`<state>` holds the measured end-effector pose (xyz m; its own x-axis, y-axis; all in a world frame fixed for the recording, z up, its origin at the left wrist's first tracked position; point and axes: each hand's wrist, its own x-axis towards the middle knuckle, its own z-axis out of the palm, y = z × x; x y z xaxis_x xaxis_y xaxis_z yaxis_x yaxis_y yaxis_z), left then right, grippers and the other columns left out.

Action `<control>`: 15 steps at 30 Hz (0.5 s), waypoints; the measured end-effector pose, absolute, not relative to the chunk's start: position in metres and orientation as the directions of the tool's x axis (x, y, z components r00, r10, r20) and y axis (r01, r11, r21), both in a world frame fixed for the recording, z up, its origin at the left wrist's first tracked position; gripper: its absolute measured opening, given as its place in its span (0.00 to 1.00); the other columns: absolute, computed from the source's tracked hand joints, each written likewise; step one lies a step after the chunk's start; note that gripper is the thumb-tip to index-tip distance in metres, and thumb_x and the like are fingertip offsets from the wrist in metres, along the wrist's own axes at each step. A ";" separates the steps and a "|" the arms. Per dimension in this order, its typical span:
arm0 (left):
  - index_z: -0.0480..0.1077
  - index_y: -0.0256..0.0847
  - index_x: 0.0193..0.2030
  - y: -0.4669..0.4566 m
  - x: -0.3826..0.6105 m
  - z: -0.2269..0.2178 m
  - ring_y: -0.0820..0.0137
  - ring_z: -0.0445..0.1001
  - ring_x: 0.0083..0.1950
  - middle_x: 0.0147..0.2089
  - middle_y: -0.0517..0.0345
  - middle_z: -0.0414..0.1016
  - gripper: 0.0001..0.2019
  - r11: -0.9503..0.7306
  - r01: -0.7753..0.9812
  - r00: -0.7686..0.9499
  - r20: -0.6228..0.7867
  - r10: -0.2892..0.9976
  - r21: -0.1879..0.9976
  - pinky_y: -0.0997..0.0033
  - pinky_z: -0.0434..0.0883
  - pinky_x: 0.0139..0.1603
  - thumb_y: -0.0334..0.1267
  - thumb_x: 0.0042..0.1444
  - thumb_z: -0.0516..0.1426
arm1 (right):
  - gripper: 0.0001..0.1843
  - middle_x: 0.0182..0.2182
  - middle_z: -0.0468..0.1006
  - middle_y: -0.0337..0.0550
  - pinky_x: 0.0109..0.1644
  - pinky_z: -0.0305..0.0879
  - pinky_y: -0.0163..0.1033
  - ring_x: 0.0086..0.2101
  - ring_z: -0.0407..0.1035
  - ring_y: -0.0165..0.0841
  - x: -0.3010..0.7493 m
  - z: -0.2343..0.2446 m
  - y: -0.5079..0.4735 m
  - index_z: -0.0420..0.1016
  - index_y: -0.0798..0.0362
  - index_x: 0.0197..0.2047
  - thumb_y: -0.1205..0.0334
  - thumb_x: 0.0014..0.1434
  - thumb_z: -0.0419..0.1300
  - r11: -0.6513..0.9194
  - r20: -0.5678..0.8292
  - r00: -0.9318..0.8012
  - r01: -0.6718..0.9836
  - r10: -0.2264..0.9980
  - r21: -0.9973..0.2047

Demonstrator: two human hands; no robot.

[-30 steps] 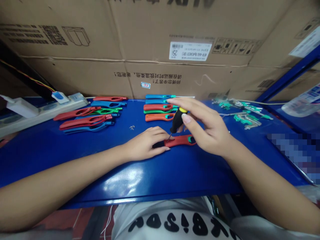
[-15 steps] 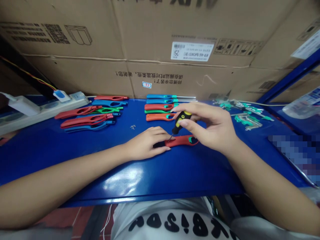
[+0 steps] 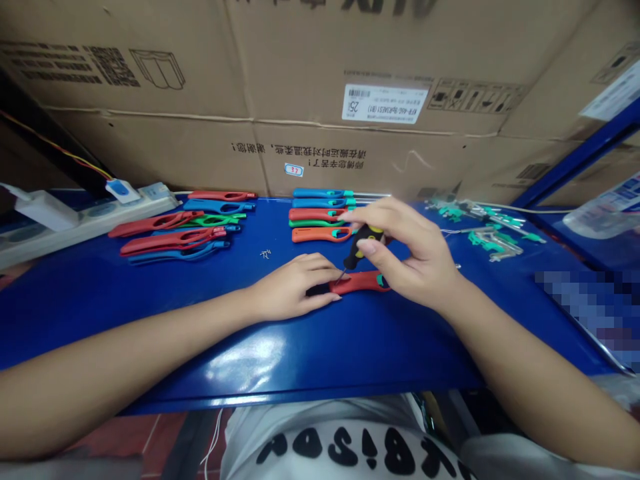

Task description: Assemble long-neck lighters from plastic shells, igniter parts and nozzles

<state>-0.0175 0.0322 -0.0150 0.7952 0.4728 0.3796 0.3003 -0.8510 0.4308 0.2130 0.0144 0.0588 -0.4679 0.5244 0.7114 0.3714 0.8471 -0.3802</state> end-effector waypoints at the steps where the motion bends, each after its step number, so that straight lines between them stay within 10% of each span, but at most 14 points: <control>1: 0.73 0.38 0.59 0.032 -0.018 -0.015 0.59 0.75 0.55 0.53 0.46 0.78 0.17 -0.850 0.301 0.797 0.376 0.473 0.432 0.56 0.70 0.60 0.42 0.67 0.58 | 0.18 0.55 0.79 0.47 0.42 0.76 0.41 0.43 0.77 0.36 0.213 0.058 0.014 0.74 0.45 0.61 0.59 0.70 0.56 0.841 0.687 -0.486 0.345 0.540 -0.417; 15: 0.73 0.38 0.59 0.031 -0.018 -0.013 0.61 0.74 0.55 0.52 0.46 0.78 0.16 -0.845 0.321 0.799 0.357 0.483 0.427 0.59 0.70 0.59 0.41 0.67 0.59 | 0.23 0.51 0.81 0.44 0.43 0.76 0.40 0.31 0.77 0.30 0.215 0.060 0.010 0.67 0.46 0.68 0.62 0.72 0.50 0.841 0.676 -0.501 0.359 0.540 -0.406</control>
